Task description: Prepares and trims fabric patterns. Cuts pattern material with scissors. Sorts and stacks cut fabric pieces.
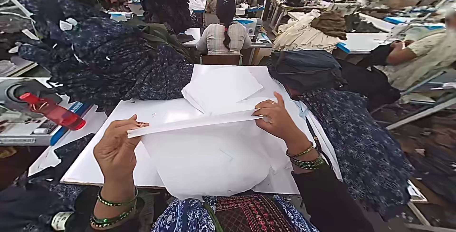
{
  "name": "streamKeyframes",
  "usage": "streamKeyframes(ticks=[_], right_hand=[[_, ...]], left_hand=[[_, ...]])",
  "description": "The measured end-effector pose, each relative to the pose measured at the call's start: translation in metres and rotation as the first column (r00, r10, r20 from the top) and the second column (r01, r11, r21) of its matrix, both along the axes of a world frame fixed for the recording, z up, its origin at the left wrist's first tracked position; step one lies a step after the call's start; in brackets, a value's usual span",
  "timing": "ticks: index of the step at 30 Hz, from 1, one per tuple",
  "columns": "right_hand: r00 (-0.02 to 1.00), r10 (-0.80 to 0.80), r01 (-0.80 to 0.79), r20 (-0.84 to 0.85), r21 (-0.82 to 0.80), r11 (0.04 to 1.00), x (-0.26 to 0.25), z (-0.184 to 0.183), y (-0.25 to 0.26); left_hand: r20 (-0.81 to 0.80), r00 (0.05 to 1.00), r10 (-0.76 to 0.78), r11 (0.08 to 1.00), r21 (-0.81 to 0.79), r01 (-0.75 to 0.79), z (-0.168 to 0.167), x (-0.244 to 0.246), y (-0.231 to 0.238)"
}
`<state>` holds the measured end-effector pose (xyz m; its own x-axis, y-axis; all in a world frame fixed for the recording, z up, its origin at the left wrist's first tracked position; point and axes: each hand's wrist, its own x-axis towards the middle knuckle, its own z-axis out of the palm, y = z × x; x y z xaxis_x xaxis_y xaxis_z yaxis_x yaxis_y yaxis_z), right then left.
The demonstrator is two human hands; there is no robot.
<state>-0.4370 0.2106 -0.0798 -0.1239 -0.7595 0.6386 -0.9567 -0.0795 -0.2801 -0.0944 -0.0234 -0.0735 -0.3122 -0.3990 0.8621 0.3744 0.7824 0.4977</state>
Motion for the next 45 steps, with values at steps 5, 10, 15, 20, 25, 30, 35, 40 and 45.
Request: streamKeyframes(ticks=[5, 10, 15, 20, 25, 30, 35, 40, 45], right_hand=[[0.988, 0.143, -0.134, 0.056, -0.142, 0.981, 0.02, 0.049, 0.004], [0.967, 0.243, -0.223, 0.076, -0.206, 0.953, 0.042, 0.093, 0.008], [0.918, 0.371, -0.343, 0.139, -0.187, 0.92, 0.058, 0.134, 0.016], [0.975, -0.19, 0.204, 0.117, -0.121, 0.971, 0.048, 0.131, -0.053], [0.966, -0.076, 0.035, -0.249, -0.166, 0.986, 0.124, 0.134, -0.111], [0.92, 0.154, -0.219, -0.361, -0.146, 0.965, 0.192, 0.117, -0.144], [0.933, 0.304, -0.356, -0.194, -0.36, 0.862, 0.187, 0.13, -0.147], [0.917, 0.3, -0.273, 0.263, -0.137, 0.952, 0.15, 0.093, -0.191], [0.85, 0.112, -0.116, 0.514, -0.024, 0.993, 0.117, 0.043, -0.219]], left_hand=[[-0.199, 0.977, -0.073, 0.971, 0.209, 0.115, -0.005, 0.029, -0.034], [-0.257, 0.943, -0.212, 0.934, 0.229, 0.273, -0.008, 0.052, -0.062], [-0.311, 0.901, -0.301, 0.886, 0.258, 0.385, -0.011, 0.065, -0.085], [-0.044, 0.993, -0.113, 0.69, 0.715, 0.11, 0.005, 0.027, -0.103], [-0.002, 0.893, -0.449, 0.607, 0.733, 0.307, 0.036, -0.013, -0.071], [-0.019, 0.893, -0.45, 0.882, 0.149, 0.447, 0.053, -0.022, -0.036], [-0.063, 0.942, -0.329, 0.865, 0.382, 0.327, -0.018, 0.009, -0.096], [-0.344, 0.765, -0.544, 0.434, 0.665, 0.608, -0.066, 0.007, -0.091], [0.111, 0.919, -0.378, 0.646, 0.743, 0.177, -0.106, -0.002, -0.117]])
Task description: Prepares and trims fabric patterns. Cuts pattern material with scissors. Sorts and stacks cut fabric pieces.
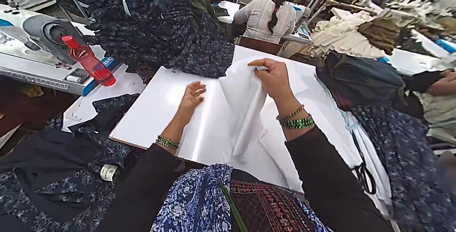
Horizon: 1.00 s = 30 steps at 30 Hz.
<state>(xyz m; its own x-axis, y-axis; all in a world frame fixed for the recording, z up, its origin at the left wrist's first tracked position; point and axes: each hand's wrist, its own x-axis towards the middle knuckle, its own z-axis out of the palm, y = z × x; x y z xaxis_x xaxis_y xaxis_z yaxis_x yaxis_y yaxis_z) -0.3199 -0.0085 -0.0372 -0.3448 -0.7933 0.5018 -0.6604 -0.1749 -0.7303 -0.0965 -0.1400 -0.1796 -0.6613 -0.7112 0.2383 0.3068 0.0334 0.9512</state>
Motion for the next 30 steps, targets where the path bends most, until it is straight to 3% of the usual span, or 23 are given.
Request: streamKeyframes(ticks=[3, 5, 8, 10, 11, 13, 16, 19, 21, 23, 25, 27, 28, 30], right_hand=[[0.93, 0.127, -0.141, -0.344, -0.014, 0.99, 0.023, 0.019, 0.015], [0.836, 0.226, -0.291, -0.5, -0.055, 0.955, 0.043, 0.026, 0.024], [0.718, 0.35, -0.497, -0.601, -0.092, 0.863, 0.069, 0.038, 0.047], [0.697, 0.375, -0.564, -0.612, -0.144, 0.813, 0.076, 0.048, 0.063], [0.702, 0.399, -0.591, -0.59, -0.169, 0.789, 0.076, 0.053, 0.071], [0.717, 0.445, -0.622, -0.536, -0.204, 0.756, 0.072, 0.061, 0.083], [0.739, 0.465, -0.627, -0.487, -0.244, 0.74, 0.068, 0.067, 0.093], [0.793, 0.417, -0.566, -0.445, -0.285, 0.773, 0.059, 0.071, 0.097], [0.85, 0.305, -0.45, -0.43, -0.288, 0.846, 0.044, 0.07, 0.083], [0.913, 0.168, -0.262, -0.373, -0.217, 0.94, 0.03, 0.059, 0.053], [0.968, 0.131, -0.126, -0.216, 0.036, 0.991, 0.015, 0.042, 0.027], [0.995, 0.073, -0.057, -0.067, 0.208, 0.976, 0.006, 0.02, 0.021], [0.997, 0.056, -0.042, -0.051, 0.252, 0.967, 0.002, 0.011, 0.026], [0.996, 0.061, -0.041, -0.07, 0.266, 0.963, -0.008, -0.007, 0.045]], left_hand=[[0.203, 0.975, -0.091, 0.987, -0.111, 0.115, -0.009, -0.021, 0.022], [0.134, 0.987, -0.084, 0.966, -0.231, 0.113, -0.007, -0.037, 0.042], [-0.136, 0.991, -0.001, 0.965, -0.259, -0.035, 0.011, -0.045, 0.061], [-0.299, 0.951, 0.082, 0.979, -0.155, -0.133, 0.027, -0.041, 0.062], [-0.338, 0.938, 0.078, 0.986, -0.114, -0.123, 0.036, -0.034, 0.059], [-0.338, 0.94, -0.05, 0.977, -0.212, -0.025, 0.053, -0.016, 0.051], [-0.412, 0.907, -0.083, 0.991, -0.129, 0.032, 0.078, 0.021, 0.089], [-0.574, 0.755, -0.318, 0.944, -0.267, 0.195, 0.069, 0.032, 0.082], [-0.567, 0.754, -0.331, 0.933, -0.314, 0.174, 0.078, 0.039, 0.069], [-0.449, 0.892, -0.046, 0.996, -0.092, 0.005, 0.097, 0.05, 0.069], [-0.108, 0.96, 0.257, 0.966, 0.046, -0.253, 0.108, 0.045, 0.053], [0.213, 0.87, 0.444, 0.895, -0.143, -0.422, 0.084, 0.038, 0.019], [0.333, 0.796, 0.506, 0.855, -0.321, -0.408, 0.064, 0.04, 0.002], [0.486, 0.685, 0.543, 0.77, -0.613, -0.176, 0.022, 0.049, -0.022]])
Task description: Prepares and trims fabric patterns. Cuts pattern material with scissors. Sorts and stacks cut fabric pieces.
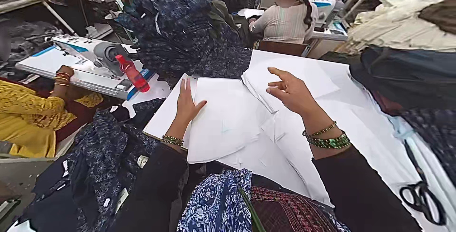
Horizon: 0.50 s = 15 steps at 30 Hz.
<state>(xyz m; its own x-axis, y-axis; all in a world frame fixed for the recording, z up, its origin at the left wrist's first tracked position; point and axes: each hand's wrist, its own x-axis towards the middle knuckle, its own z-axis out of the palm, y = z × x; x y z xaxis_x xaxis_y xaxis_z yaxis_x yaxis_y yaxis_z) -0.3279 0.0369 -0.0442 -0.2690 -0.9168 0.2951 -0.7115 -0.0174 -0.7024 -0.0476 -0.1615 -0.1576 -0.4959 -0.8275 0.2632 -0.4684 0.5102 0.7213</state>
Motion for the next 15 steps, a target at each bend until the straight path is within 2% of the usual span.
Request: streamKeyframes(ticks=[1, 3, 4, 5, 8, 10, 11, 13, 15], right_hand=[[1.0, 0.003, -0.003, -0.011, 0.001, 1.0, -0.005, -0.012, 0.015], [1.0, -0.012, 0.012, -0.025, 0.038, 0.999, -0.017, -0.038, 0.053], [0.999, -0.029, 0.031, -0.034, 0.063, 0.998, -0.024, -0.051, 0.075], [0.997, -0.052, 0.057, -0.05, 0.089, 0.994, -0.031, -0.063, 0.098], [0.978, -0.195, 0.202, -0.07, 0.116, 0.973, -0.043, -0.093, 0.17], [0.944, -0.32, 0.328, -0.082, 0.113, 0.938, -0.046, -0.111, 0.216], [0.924, -0.371, 0.381, -0.094, 0.112, 0.918, -0.047, -0.12, 0.236], [0.886, -0.454, 0.462, -0.093, 0.109, 0.88, -0.043, -0.138, 0.268], [0.864, -0.502, 0.502, -0.031, 0.108, 0.858, -0.034, -0.155, 0.291]], left_hand=[[0.162, 0.984, -0.081, 0.995, -0.042, 0.089, -0.02, 0.005, -0.003], [0.465, 0.849, -0.251, 0.967, 0.079, 0.242, -0.048, 0.013, 0.0], [0.556, 0.779, -0.288, 0.957, 0.143, 0.252, -0.058, 0.015, 0.001], [0.59, 0.76, -0.272, 0.962, 0.154, 0.225, -0.065, 0.017, 0.002], [0.659, 0.733, -0.168, 0.983, 0.17, 0.073, -0.054, 0.015, -0.005], [0.611, 0.79, -0.054, 0.986, 0.158, -0.055, -0.048, 0.01, -0.015], [0.553, 0.832, 0.051, 0.978, 0.139, -0.152, -0.047, 0.007, -0.02], [0.441, 0.857, 0.265, 0.928, 0.125, -0.352, -0.041, -0.001, -0.026], [0.475, 0.821, 0.316, 0.884, 0.167, -0.437, -0.035, -0.007, -0.032]])
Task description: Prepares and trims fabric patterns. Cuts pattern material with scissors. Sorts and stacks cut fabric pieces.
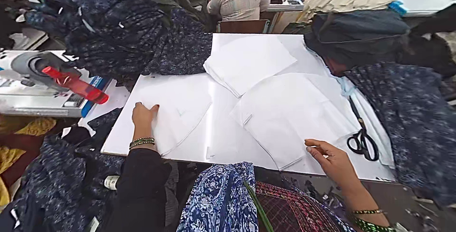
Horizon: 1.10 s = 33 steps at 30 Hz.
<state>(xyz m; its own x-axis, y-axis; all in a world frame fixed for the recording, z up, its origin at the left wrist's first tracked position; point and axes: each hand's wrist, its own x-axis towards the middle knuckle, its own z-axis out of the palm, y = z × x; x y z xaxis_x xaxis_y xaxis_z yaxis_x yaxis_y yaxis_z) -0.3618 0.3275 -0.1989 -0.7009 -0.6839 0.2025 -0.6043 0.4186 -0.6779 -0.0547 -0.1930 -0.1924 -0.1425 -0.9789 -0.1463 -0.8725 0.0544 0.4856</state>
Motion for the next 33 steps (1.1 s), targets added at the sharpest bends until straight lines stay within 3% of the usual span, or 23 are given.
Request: streamKeyframes(ticks=[1, 3, 5, 9, 13, 15, 18, 21, 23, 25, 27, 29, 31, 33], right_hand=[[1.0, -0.011, 0.011, 0.025, -0.02, 1.0, 0.004, -0.007, 0.006], [0.999, -0.011, 0.013, 0.05, -0.052, 0.999, 0.01, -0.015, 0.011], [0.999, -0.002, 0.005, 0.037, -0.086, 0.996, 0.014, -0.016, 0.008], [0.997, 0.082, -0.079, 0.01, -0.171, 0.982, 0.014, -0.008, -0.017], [0.972, 0.231, -0.233, -0.03, -0.145, 0.962, 0.01, -0.003, -0.049], [0.958, 0.281, -0.286, -0.057, -0.109, 0.952, 0.011, -0.002, -0.06], [0.951, 0.297, -0.304, -0.082, -0.096, 0.948, 0.012, -0.008, -0.066], [0.958, 0.279, -0.284, -0.064, -0.102, 0.953, 0.014, -0.015, -0.068], [0.96, 0.273, -0.278, -0.055, -0.112, 0.954, 0.017, -0.017, -0.071], [0.96, 0.274, -0.28, -0.062, -0.134, 0.951, 0.021, -0.014, -0.077], [0.961, 0.264, -0.276, -0.081, -0.201, 0.94, 0.025, -0.003, -0.091], [0.956, 0.269, -0.292, -0.121, -0.27, 0.917, 0.029, 0.015, -0.11], [0.944, 0.281, -0.324, -0.17, -0.332, 0.886, 0.032, 0.034, -0.134], [0.929, 0.33, -0.37, -0.167, -0.372, 0.851, 0.035, 0.051, -0.159]], left_hand=[[-0.04, 0.999, 0.009, 0.999, 0.038, -0.007, 0.002, -0.004, -0.003], [-0.286, 0.957, 0.043, 0.994, 0.105, -0.014, 0.003, -0.015, -0.002], [-0.565, 0.817, 0.118, 0.984, 0.179, -0.018, 0.012, -0.029, 0.01], [-0.771, 0.631, 0.083, 0.98, 0.177, 0.088, 0.043, -0.053, 0.038], [-0.812, 0.579, 0.072, 0.989, 0.132, 0.063, 0.055, -0.055, 0.034], [-0.771, 0.633, 0.07, 0.989, 0.138, 0.06, 0.043, -0.039, 0.008], [-0.657, 0.738, 0.154, 0.958, 0.281, 0.05, 0.013, -0.009, -0.017], [-0.625, 0.735, 0.262, 0.928, 0.373, -0.014, -0.006, -0.001, -0.015], [-0.641, 0.718, 0.271, 0.93, 0.367, -0.023, 0.0, -0.01, -0.01], [-0.654, 0.737, 0.169, 0.948, 0.314, 0.062, 0.017, -0.025, -0.002], [-0.684, 0.726, -0.069, 0.941, 0.196, 0.274, 0.05, -0.043, 0.013], [-0.726, 0.591, -0.351, 0.81, 0.081, 0.581, 0.083, -0.052, 0.038], [-0.715, 0.333, -0.614, 0.52, -0.049, 0.853, 0.104, -0.054, 0.061], [-0.659, 0.016, -0.752, 0.187, -0.19, 0.964, 0.117, -0.054, 0.082]])
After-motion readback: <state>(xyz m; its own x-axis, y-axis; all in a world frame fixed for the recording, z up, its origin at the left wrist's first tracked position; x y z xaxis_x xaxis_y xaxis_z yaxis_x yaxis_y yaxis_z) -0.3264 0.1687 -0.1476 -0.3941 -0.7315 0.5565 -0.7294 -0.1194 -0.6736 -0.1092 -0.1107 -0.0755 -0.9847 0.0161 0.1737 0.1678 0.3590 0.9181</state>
